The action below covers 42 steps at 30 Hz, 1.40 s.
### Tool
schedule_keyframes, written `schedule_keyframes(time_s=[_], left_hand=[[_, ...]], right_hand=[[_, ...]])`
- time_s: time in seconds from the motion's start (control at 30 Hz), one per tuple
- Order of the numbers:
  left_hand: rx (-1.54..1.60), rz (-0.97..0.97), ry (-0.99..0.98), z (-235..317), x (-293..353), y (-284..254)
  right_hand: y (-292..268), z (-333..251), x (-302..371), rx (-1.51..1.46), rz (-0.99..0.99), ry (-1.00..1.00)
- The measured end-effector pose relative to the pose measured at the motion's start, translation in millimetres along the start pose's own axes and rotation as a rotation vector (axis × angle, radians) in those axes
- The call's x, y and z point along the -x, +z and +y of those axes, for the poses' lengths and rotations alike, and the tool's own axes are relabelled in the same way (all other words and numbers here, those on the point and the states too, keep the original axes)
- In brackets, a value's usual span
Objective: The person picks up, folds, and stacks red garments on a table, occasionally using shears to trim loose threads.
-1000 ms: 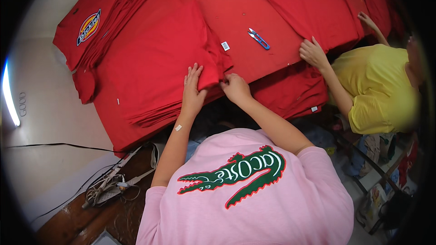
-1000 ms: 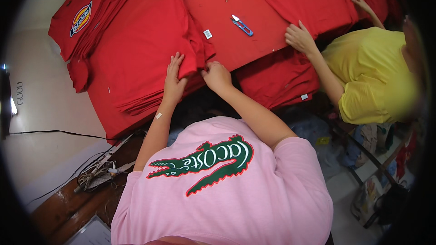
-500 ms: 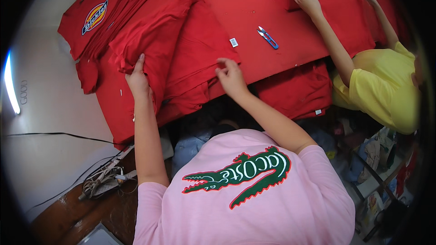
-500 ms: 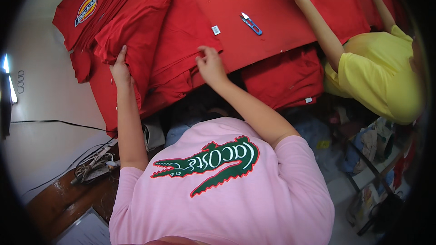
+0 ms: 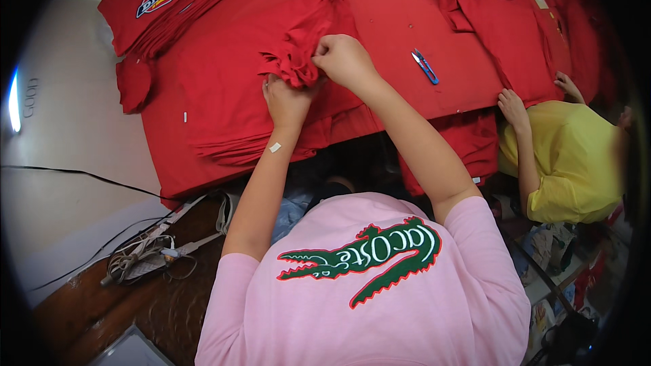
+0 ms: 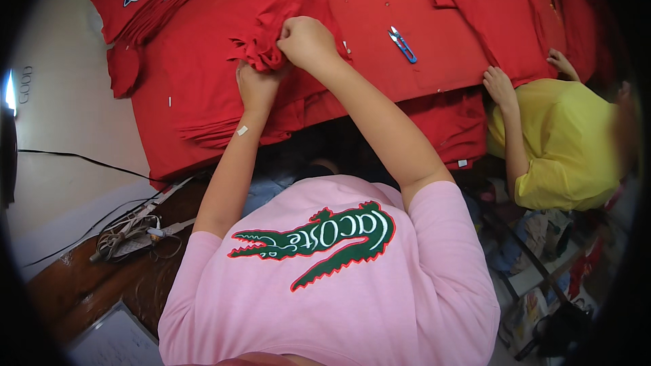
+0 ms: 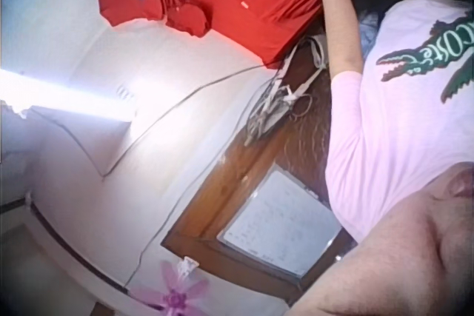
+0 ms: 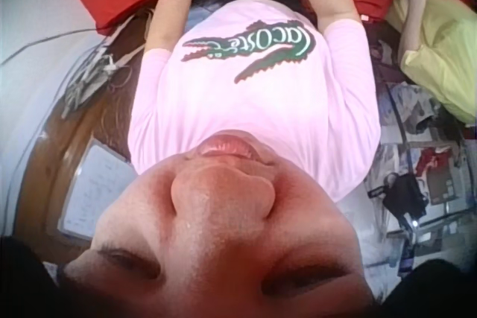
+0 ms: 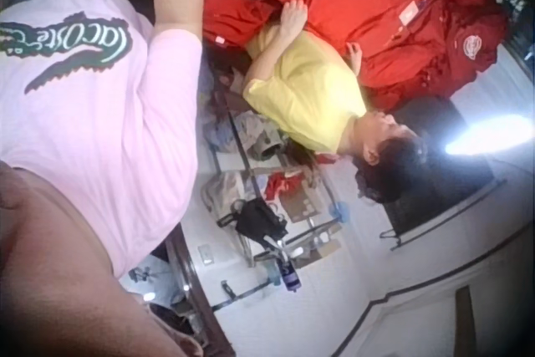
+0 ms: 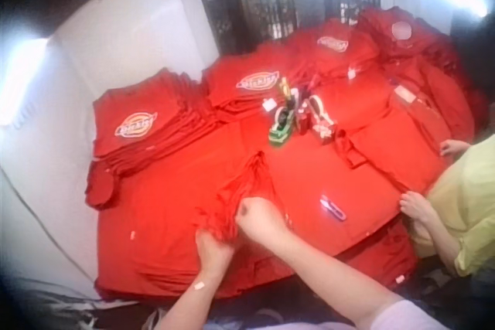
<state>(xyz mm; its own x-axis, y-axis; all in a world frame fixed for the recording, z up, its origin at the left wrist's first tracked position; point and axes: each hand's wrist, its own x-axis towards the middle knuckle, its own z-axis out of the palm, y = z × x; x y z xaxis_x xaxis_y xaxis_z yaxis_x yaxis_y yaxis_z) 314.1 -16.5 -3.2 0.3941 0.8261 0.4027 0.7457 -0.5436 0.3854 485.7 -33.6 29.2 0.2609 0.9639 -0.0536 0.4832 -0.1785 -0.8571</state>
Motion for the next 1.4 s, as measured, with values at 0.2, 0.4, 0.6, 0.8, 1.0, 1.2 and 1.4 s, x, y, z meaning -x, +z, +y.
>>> schedule_keyframes(time_s=[0.2,0.4,0.6,0.8,1.0,1.2,1.4], left_hand=[[0.699,0.060,-0.399,-43.7,-38.2,-8.6],[1.060,0.118,-0.619,-103.7,-145.2,-94.8],[1.040,-0.061,-0.448,-113.0,-188.4,-134.9],[1.043,-0.106,-0.448,-138.3,-212.4,-112.4],[1.119,-0.130,-0.627,-165.1,-236.3,-128.5],[1.071,-0.142,-0.565,-185.9,-246.8,-156.1],[0.903,-0.091,-0.661,-187.8,-261.1,-202.0]], right_hand=[[-7.5,-9.0,-20.5,-0.624,-0.175,0.092],[-10.4,98.1,20.0,0.261,0.431,0.131],[17.7,101.1,84.9,0.171,0.216,0.312],[6.9,17.7,89.3,-0.409,0.173,-0.096],[1.5,-114.7,109.4,-0.581,-0.697,-0.349],[7.9,-118.6,101.9,-0.596,-0.785,-0.340],[-75.5,-118.5,143.7,-0.948,-0.447,-0.213]])
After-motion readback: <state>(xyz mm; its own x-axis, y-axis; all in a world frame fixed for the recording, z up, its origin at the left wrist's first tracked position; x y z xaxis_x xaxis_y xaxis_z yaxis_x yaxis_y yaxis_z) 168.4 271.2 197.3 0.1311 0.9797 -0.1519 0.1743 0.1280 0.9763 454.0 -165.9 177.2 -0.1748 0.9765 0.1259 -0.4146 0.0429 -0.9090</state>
